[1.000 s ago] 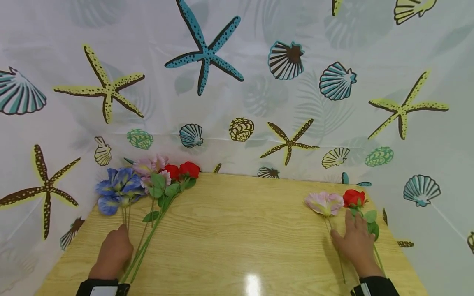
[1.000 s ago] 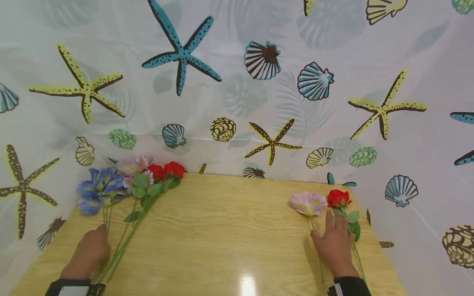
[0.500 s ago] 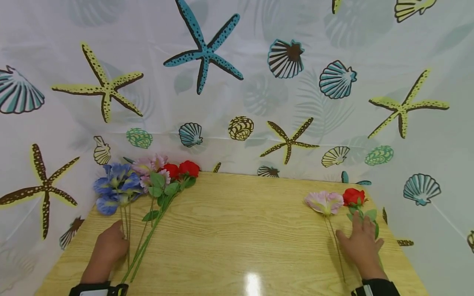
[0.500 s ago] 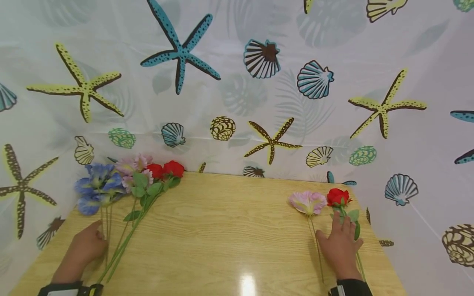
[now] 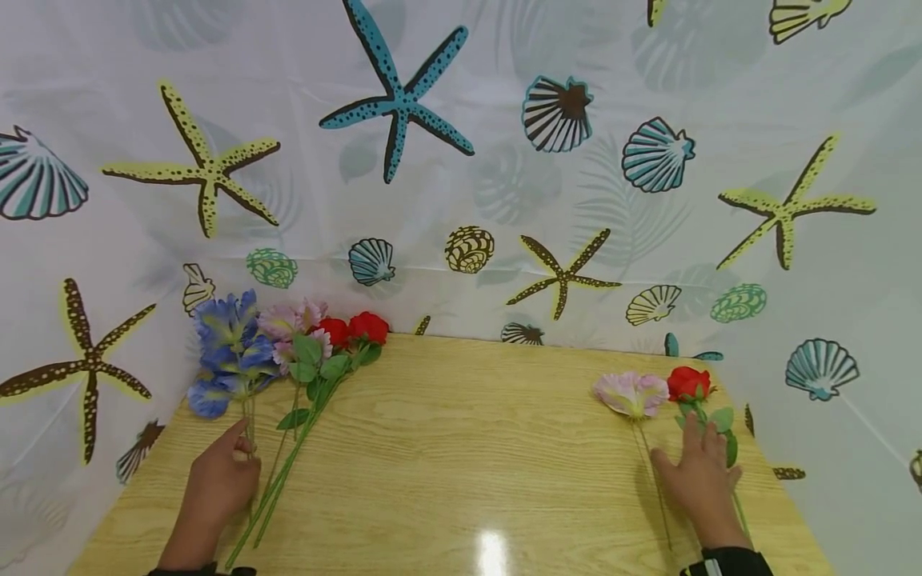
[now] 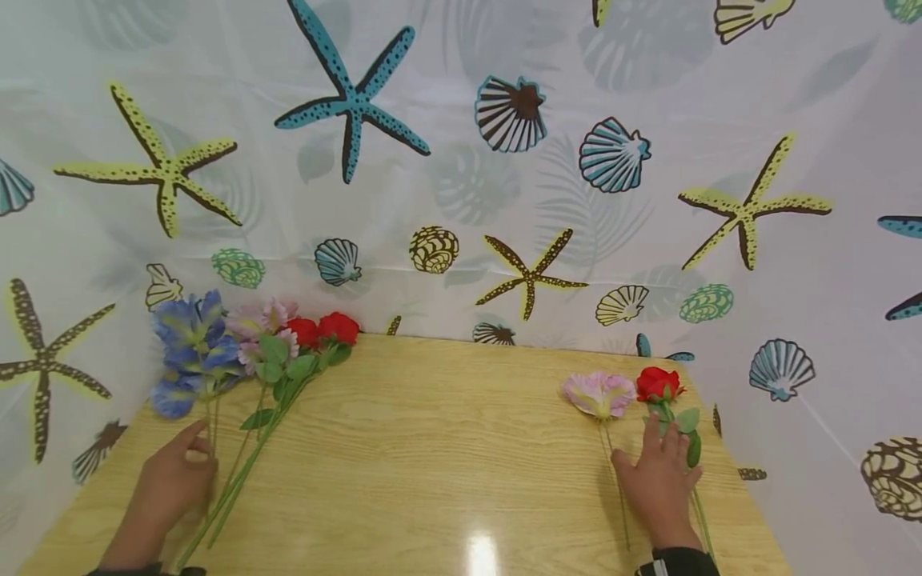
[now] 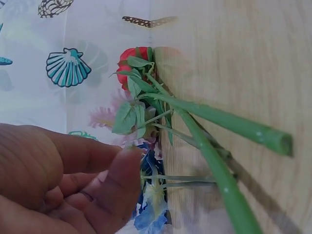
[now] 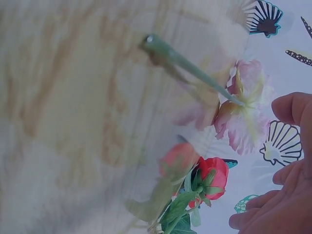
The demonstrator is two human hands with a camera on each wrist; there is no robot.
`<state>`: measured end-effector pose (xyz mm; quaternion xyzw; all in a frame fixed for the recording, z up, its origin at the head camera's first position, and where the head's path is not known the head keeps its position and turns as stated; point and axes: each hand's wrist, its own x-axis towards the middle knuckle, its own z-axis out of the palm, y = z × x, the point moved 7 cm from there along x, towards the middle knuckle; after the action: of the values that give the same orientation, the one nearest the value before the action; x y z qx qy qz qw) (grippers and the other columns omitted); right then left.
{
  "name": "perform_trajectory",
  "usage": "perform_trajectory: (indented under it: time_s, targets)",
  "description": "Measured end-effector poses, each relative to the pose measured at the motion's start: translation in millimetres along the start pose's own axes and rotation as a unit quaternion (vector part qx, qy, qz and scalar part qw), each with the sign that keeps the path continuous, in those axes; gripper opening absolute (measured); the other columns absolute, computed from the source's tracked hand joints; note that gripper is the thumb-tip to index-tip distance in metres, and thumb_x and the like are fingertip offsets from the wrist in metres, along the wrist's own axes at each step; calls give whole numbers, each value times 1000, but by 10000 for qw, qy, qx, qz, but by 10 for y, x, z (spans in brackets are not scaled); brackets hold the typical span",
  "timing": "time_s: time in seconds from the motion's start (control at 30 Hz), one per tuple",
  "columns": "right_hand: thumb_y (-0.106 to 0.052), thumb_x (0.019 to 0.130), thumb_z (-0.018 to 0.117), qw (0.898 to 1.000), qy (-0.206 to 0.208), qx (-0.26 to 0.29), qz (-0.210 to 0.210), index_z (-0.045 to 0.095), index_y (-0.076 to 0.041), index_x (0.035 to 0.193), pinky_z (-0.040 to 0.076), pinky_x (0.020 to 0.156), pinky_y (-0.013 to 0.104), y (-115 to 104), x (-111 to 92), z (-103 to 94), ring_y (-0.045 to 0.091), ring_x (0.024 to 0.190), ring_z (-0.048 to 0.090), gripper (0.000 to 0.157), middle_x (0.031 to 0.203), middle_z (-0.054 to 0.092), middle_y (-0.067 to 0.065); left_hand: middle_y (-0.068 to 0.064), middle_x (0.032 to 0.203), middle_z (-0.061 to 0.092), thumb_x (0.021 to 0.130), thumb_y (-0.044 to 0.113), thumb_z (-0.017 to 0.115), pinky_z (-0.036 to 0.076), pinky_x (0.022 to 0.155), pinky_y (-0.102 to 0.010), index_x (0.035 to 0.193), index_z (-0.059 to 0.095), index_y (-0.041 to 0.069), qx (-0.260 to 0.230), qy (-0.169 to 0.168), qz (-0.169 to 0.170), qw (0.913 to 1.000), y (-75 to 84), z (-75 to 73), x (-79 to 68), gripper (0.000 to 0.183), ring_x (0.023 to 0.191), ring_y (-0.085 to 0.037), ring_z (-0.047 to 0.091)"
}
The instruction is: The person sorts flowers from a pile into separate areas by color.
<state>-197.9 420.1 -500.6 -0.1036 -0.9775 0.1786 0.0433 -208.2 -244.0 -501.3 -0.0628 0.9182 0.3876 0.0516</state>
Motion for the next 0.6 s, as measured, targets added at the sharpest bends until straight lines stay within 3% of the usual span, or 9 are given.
perform_trajectory:
  time_s: [0.1,0.37,0.47,0.6]
  targets:
    - [-41,96,51,9999,111,32,-59,-4,5,146,2,84,81,-32,2,-13,58,126,-8,88,141,-5,42,-21,119,49,94,9,50,47,58,-35,145,23,-4,-151,105,6,9998,54,-24,-46,59,97,-36,59]
    - [-30,93,57,9973,519,426,-302,4,6,146,6,86,80,-227,-42,-80,56,128,2,83,142,2,41,-18,122,44,95,5,52,51,60,-35,145,26,7,-1243,-41,167,9921,321,126,-170,57,89,-29,60]
    - [-25,93,58,9939,763,596,-532,8,7,146,9,88,78,-328,-63,-125,55,129,6,79,143,6,40,-19,120,45,94,4,53,51,61,-34,143,29,9,-1381,-127,461,9893,511,221,-194,55,92,-30,59]
    - [-23,94,56,9891,961,874,-697,10,5,147,16,92,74,-440,-80,-179,52,130,8,75,144,9,37,-15,114,48,93,1,54,49,56,-33,141,32,10,-1320,-131,921,9869,751,338,-206,53,84,-28,60]
